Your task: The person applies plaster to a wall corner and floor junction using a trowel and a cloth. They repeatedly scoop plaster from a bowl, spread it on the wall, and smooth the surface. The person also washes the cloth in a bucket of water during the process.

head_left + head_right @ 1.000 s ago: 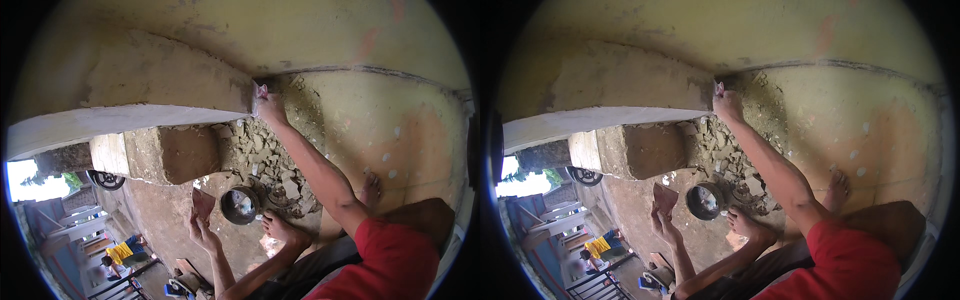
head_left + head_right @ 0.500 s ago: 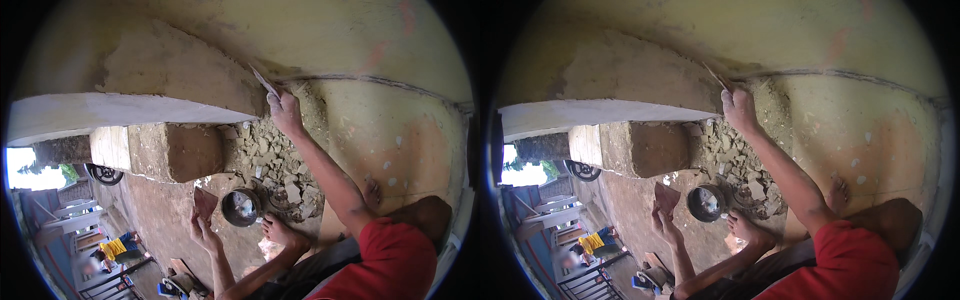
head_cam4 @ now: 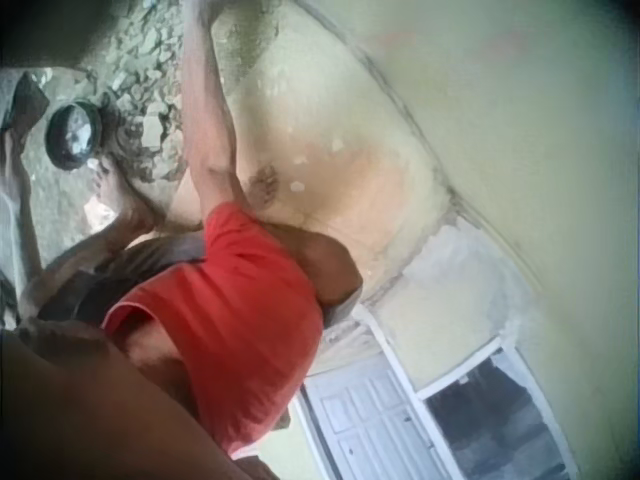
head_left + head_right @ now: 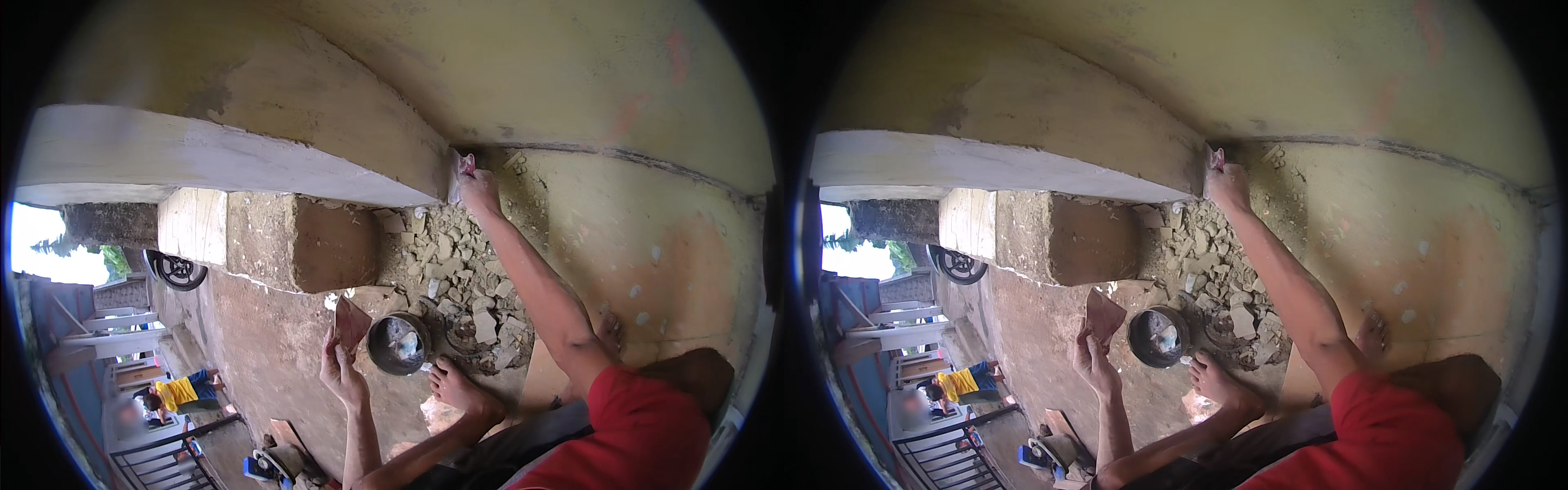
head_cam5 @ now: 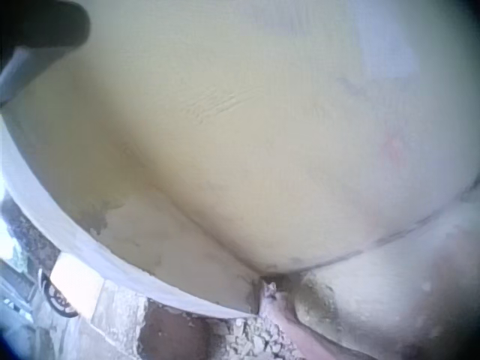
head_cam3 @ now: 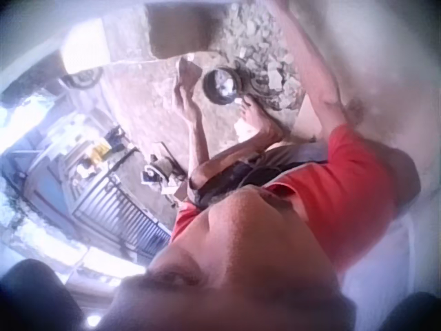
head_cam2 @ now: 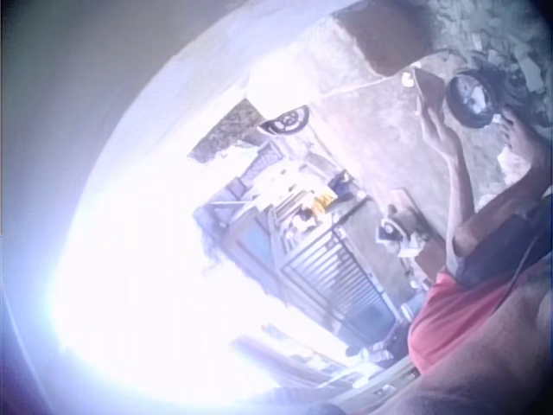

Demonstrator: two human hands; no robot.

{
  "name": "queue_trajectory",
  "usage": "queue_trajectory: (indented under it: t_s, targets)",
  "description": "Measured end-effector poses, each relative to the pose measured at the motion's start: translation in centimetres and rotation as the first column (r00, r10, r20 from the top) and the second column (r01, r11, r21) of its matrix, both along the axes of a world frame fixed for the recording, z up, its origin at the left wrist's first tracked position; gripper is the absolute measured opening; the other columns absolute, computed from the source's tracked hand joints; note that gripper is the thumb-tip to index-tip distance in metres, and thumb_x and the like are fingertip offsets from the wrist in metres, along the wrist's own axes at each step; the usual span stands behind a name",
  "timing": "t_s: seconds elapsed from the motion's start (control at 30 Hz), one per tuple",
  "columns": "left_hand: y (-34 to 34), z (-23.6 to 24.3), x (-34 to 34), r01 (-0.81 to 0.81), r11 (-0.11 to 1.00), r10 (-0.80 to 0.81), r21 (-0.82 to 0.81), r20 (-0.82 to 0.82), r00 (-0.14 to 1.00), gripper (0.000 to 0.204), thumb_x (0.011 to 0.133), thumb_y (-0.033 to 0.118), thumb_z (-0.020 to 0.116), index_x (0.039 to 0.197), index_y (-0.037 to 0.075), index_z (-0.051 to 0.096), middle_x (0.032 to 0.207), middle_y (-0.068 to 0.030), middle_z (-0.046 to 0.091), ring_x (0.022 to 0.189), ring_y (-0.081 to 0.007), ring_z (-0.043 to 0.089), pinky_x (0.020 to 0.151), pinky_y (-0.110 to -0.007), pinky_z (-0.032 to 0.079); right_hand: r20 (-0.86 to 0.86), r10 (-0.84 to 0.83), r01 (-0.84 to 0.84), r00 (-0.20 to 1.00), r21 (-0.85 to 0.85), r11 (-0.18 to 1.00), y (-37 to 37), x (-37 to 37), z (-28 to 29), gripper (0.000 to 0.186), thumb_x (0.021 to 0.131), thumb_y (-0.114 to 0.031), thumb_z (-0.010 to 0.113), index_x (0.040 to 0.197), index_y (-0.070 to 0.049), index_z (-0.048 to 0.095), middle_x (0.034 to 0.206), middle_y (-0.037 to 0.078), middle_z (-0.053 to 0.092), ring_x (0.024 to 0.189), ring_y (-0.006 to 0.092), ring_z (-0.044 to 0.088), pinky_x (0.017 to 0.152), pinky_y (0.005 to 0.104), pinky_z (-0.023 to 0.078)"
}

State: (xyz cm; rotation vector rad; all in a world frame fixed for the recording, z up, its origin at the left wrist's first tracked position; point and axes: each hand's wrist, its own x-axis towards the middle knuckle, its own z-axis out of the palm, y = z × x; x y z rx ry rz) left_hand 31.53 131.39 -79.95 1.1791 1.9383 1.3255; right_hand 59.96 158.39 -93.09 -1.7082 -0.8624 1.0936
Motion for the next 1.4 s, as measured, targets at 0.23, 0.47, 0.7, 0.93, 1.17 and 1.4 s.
queue_trajectory:
  t_s: [0.23, 0.47, 0.7, 0.93, 1.17, 1.4]
  targets:
    - [-0.8, 0.6, -0.8, -0.062, 0.996, 0.048, 0.069, 0.182, 0.982, 0.036, 0.108, 0.012, 0.051, 0.137, -0.007, 0.057, 0.128, -0.0117, 0.064, 0.111, -0.0172, 0.064, 0.092, -0.029, 0.053, 0.358, 0.101, -0.237, 0.928, 0.357, 0.903, 0.5, -2.8, 16.3, 0.023, 0.088, -0.015, 0.06, 0.078, 0.002, 0.073, 0.075, 0.024, 0.068, 0.074, 0.0363, 0.07, 0.071, 0.0473, 0.058]
    - [2.1, 0.0, -0.5, -0.033, 0.987, -0.01, 0.159, 0.264, 0.965, 0.034, 0.107, 0.019, 0.054, 0.134, -0.002, 0.06, 0.115, -0.0035, 0.067, 0.09, -0.0068, 0.061, 0.072, -0.021, 0.045, 0.202, 0.182, -0.263, 0.962, 0.519, 0.813, -1.5, -2.5, 31.3, 0.033, 0.088, -0.018, 0.055, 0.066, 0.005, 0.064, 0.059, 0.014, 0.062, 0.058, 0.0237, 0.062, 0.062, 0.0393, 0.05]
    - [4.4, 2.4, 1.3, -0.023, 0.983, -0.037, 0.18, 0.324, 0.945, 0.036, 0.108, 0.016, 0.052, 0.137, -0.006, 0.057, 0.12, -0.0076, 0.067, 0.1, -0.0128, 0.067, 0.084, -0.026, 0.055, -0.044, 0.201, -0.106, 0.979, 0.726, 0.68, -7.1, 1.1, 36.5, 0.023, 0.092, -0.013, 0.056, 0.084, 0.005, 0.068, 0.075, 0.011, 0.067, 0.063, 0.0144, 0.06, 0.063, 0.0327, 0.049]
    - [8.1, 3.9, 3.3, -0.084, 0.972, -0.092, 0.221, 0.682, 0.726, 0.038, 0.107, 0.018, 0.054, 0.141, 0.002, 0.055, 0.115, -0.0013, 0.069, 0.086, -0.0076, 0.064, 0.064, -0.021, 0.044, 0.21, 0.086, -0.219, 0.974, 0.765, 0.606, -5.2, -2.8, 27.2, 0.02, 0.095, -0.012, 0.06, 0.087, 0.006, 0.066, 0.075, 0.01, 0.064, 0.063, 0.016, 0.057, 0.057, 0.0349, 0.045]
    - [3.7, 7.8, -3.9, -0.191, 0.959, -0.02, 0.209, 0.725, 0.689, 0.033, 0.107, 0.023, 0.054, 0.133, 0.004, 0.062, 0.091, 0.0034, 0.065, 0.07, -0.0042, 0.056, 0.059, -0.022, 0.041, -0.269, 0.447, 0.055, 0.853, 0.899, 0.435, -11.0, 1.8, 31.9, 0.03, 0.1, -0.008, 0.054, 0.119, 0.013, 0.062, 0.117, 0.02, 0.067, 0.095, 0.025, 0.068, 0.082, 0.0349, 0.058]
    - [-8.0, 17.6, -6.9, -0.53, 0.833, 0.325, 0.159, 0.635, 0.701, 0.036, 0.107, 0.024, 0.056, 0.135, 0.002, 0.062, 0.094, 0.004, 0.066, 0.073, -0.002, 0.052, 0.063, -0.022, 0.044, -0.122, 0.377, -0.346, 0.918, 0.217, 0.913, -10.9, -3.7, 31.9, 0.037, 0.101, -0.023, 0.061, 0.121, 0.009, 0.061, 0.113, 0.014, 0.062, 0.097, 0.0222, 0.062, 0.084, 0.0328, 0.054]
